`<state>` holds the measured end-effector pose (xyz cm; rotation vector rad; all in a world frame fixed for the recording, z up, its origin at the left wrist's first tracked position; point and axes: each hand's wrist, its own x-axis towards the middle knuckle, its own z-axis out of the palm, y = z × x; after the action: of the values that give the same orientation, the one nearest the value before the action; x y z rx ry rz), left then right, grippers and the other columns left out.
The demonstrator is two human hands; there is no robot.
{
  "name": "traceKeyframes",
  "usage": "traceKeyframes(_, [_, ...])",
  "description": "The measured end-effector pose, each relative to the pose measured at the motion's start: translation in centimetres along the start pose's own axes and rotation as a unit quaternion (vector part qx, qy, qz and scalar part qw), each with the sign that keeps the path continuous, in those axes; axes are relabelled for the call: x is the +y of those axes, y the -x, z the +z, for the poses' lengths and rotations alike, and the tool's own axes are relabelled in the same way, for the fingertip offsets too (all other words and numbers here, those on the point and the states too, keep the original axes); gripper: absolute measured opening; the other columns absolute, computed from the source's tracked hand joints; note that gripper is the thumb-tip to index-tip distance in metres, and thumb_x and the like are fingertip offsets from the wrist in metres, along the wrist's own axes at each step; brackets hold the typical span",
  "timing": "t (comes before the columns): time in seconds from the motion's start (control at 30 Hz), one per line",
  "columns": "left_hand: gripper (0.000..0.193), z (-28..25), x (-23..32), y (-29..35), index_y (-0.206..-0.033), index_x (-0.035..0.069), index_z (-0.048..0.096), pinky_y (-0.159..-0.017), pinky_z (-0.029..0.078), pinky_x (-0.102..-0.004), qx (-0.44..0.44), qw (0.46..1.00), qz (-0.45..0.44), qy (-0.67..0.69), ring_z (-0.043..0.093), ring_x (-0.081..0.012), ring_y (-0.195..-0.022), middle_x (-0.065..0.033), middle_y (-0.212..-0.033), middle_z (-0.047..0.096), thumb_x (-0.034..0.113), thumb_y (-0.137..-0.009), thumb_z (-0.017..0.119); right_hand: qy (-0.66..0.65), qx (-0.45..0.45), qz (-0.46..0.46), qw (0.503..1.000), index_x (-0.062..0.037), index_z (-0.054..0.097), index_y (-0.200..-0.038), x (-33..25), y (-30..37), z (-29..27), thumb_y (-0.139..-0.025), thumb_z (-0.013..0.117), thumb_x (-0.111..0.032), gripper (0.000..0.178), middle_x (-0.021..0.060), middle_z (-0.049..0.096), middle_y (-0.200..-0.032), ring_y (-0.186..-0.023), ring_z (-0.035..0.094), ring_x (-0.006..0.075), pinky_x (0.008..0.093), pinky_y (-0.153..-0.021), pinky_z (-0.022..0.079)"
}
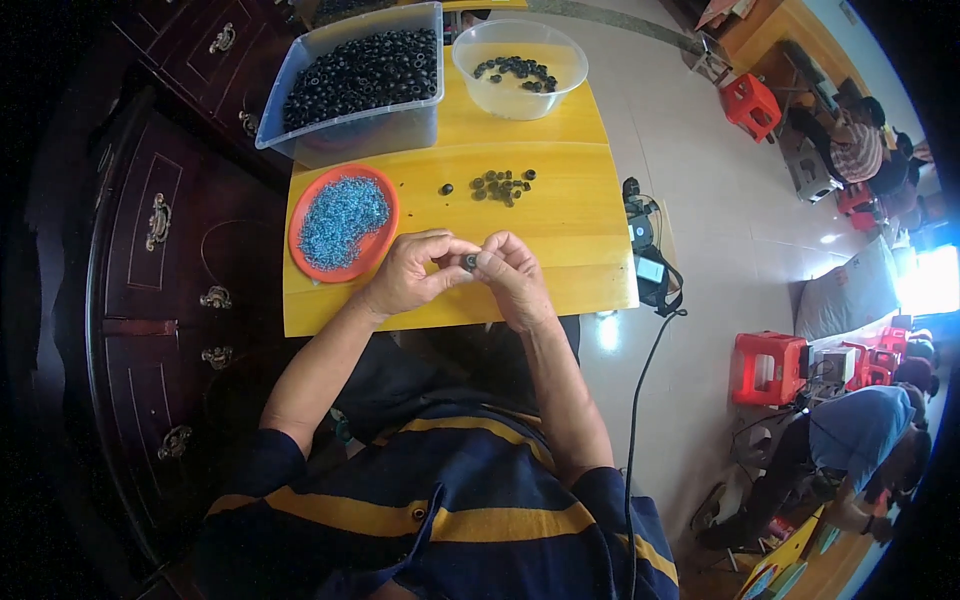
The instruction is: The person assembles small components by picking up wire pieces from a dish and inserting them into black plastic caps by hand.
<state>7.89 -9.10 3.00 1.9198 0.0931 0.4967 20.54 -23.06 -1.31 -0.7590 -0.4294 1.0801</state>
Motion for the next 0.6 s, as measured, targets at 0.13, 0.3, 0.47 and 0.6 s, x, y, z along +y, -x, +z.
traceKeyframes(0.13, [0.022,-0.3,-0.2,0.5,-0.103,0.004,0.068,-0.061,0.048,-0.0261,0.009,1.0,-0.014,-0.003,0.058,-0.0115,-0.066,-0.0024,-0.073,0.059,0.002,-0.082,0.073,-0.008,0.006,0.016,1.0,-0.0084,0.057,-0.092,0.1,-0.5,0.6,-0.092,0.064,-0.009,0.007,0.0007,0.063,-0.081,-0.074,0.058,0.0078,0.0223,-0.073,0.046])
traceKeyframes(0.3, [0.022,-0.4,0.1,1.1,-0.105,0.002,0.068,-0.062,0.049,-0.0258,0.044,0.999,-0.008,-0.014,0.058,-0.0121,-0.067,-0.0036,-0.076,0.06,0.002,-0.083,0.072,-0.013,0.006,0.023,1.0,-0.0093,0.057,-0.091,0.6,-1.0,1.2,-0.092,0.065,-0.009,0.008,-0.0003,0.061,-0.081,-0.074,0.057,0.0079,0.0231,-0.072,0.047])
traceKeyframes(0.47, [0.02,0.0,0.4,1.1,-0.103,0.002,0.068,-0.063,0.05,-0.0261,0.068,0.997,0.01,-0.033,0.061,-0.0132,-0.068,-0.0052,-0.079,0.062,0.001,-0.084,0.071,-0.017,-0.006,0.017,1.0,-0.0093,0.056,-0.092,1.0,-0.9,1.0,-0.092,0.066,-0.009,0.01,-0.0005,0.06,-0.081,-0.074,0.057,0.0089,0.0244,-0.072,0.047])
traceKeyframes(0.6, [0.017,0.7,0.8,0.9,-0.1,0.002,0.069,-0.064,0.051,-0.026,0.078,0.997,0.019,-0.012,0.065,-0.0148,-0.071,-0.0069,-0.081,0.065,0.001,-0.083,0.071,-0.014,-0.015,-0.01,1.0,-0.0078,0.056,-0.093,0.5,-0.4,1.1,-0.091,0.068,-0.01,0.012,0.0006,0.06,-0.081,-0.075,0.058,0.0101,0.0247,-0.073,0.048])
